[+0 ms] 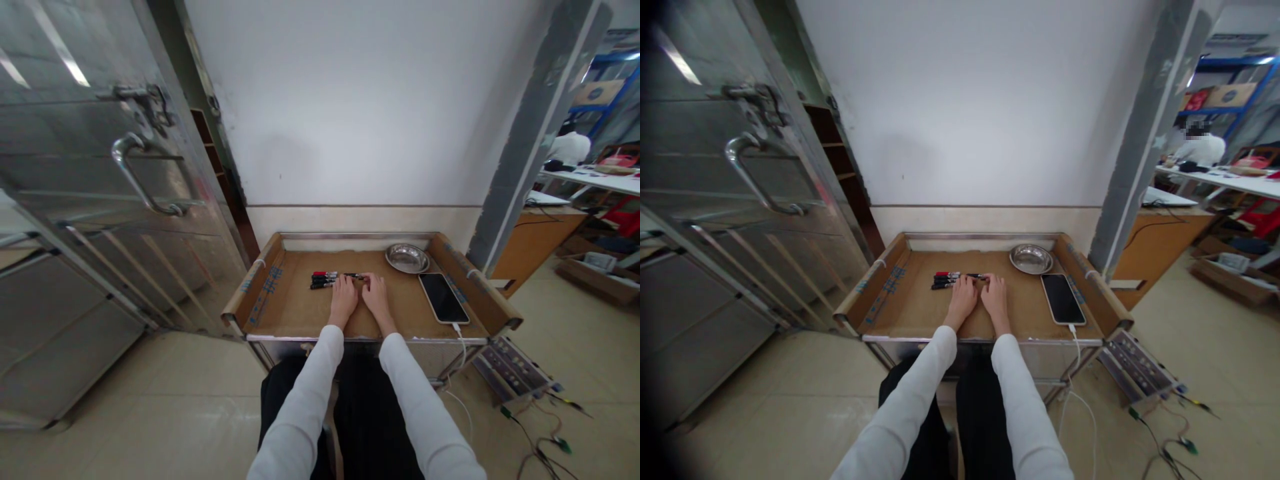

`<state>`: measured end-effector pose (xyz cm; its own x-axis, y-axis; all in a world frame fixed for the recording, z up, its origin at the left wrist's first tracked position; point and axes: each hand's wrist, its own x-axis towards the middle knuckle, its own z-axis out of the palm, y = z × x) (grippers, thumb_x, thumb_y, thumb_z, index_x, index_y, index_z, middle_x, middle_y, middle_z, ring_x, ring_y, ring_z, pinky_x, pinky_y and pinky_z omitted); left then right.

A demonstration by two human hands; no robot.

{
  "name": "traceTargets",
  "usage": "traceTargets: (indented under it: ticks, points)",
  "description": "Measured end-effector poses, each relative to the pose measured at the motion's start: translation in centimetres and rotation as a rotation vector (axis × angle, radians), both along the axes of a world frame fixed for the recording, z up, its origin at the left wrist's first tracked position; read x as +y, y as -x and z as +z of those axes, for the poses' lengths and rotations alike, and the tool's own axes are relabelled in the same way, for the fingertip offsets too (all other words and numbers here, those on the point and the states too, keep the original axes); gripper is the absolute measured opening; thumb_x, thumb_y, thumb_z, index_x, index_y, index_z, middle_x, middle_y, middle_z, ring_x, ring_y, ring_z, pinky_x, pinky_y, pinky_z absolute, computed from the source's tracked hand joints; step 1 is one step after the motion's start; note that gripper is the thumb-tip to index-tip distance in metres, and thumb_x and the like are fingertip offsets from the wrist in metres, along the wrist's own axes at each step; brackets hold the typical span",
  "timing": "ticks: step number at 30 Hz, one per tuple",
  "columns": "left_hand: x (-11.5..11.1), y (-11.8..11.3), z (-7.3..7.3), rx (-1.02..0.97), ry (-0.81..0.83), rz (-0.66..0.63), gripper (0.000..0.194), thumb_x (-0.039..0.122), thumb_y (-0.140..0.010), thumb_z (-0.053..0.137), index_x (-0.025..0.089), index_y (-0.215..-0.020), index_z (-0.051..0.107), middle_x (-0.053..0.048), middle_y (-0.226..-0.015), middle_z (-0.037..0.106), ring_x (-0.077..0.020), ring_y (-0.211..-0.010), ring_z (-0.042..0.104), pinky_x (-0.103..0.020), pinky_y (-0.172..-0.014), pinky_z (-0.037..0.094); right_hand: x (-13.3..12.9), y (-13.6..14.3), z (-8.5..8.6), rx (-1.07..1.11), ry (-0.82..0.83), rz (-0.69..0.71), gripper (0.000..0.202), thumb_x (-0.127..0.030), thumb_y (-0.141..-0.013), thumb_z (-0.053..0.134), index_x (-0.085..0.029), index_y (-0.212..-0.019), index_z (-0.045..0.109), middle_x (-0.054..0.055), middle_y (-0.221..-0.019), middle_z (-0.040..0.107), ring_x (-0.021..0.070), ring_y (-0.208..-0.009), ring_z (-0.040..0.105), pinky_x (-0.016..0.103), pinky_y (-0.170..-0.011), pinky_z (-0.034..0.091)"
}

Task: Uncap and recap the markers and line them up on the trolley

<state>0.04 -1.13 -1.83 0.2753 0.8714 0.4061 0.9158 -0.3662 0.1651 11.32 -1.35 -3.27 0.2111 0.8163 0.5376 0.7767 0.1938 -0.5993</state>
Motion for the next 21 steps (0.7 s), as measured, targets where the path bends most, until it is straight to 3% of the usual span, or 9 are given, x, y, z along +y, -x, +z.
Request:
traceTargets:
  ticks: [9,16,21]
  points:
    - [0.1,0.1,0.0,-0.028,-0.009,-0.034,0.026,0.013,-0.087,0.039,0.01,-0.11,0.051,-0.015,-0.111,0.056,-0.026,-0.107,0.051,-0.039,-0.093,0.041,0.1,0.0,0.4,0.044,0.031,-0.026,0.037,-0.006,-0.07,0.039,-0.015,-0.1,0.06,0.01,-0.099,0.063,0.0211,-0.095,0.051,0.035,-0.09,0.038]
    - [-0.2,0.0,0.5,-0.081,-0.005,-0.008,0.024,0.013,-0.087,0.038,0.01,-0.107,0.052,-0.016,-0.11,0.056,-0.0266,-0.106,0.052,-0.041,-0.093,0.041,-0.2,0.1,1.2,0.09,0.111,0.032,0.04,-0.006,-0.072,0.04,-0.019,-0.105,0.059,0.006,-0.104,0.064,0.0214,-0.098,0.052,0.034,-0.092,0.039]
    - [-0.2,-0.1,0.7,-0.077,-0.003,0.035,0.023,0.013,-0.086,0.04,0.01,-0.105,0.054,-0.017,-0.111,0.056,-0.0278,-0.106,0.053,-0.042,-0.092,0.042,-0.1,0.3,1.0,-0.028,0.114,-0.075,0.042,-0.009,-0.075,0.043,-0.018,-0.112,0.06,0.012,-0.117,0.053,0.0239,-0.109,0.047,0.037,-0.095,0.036]
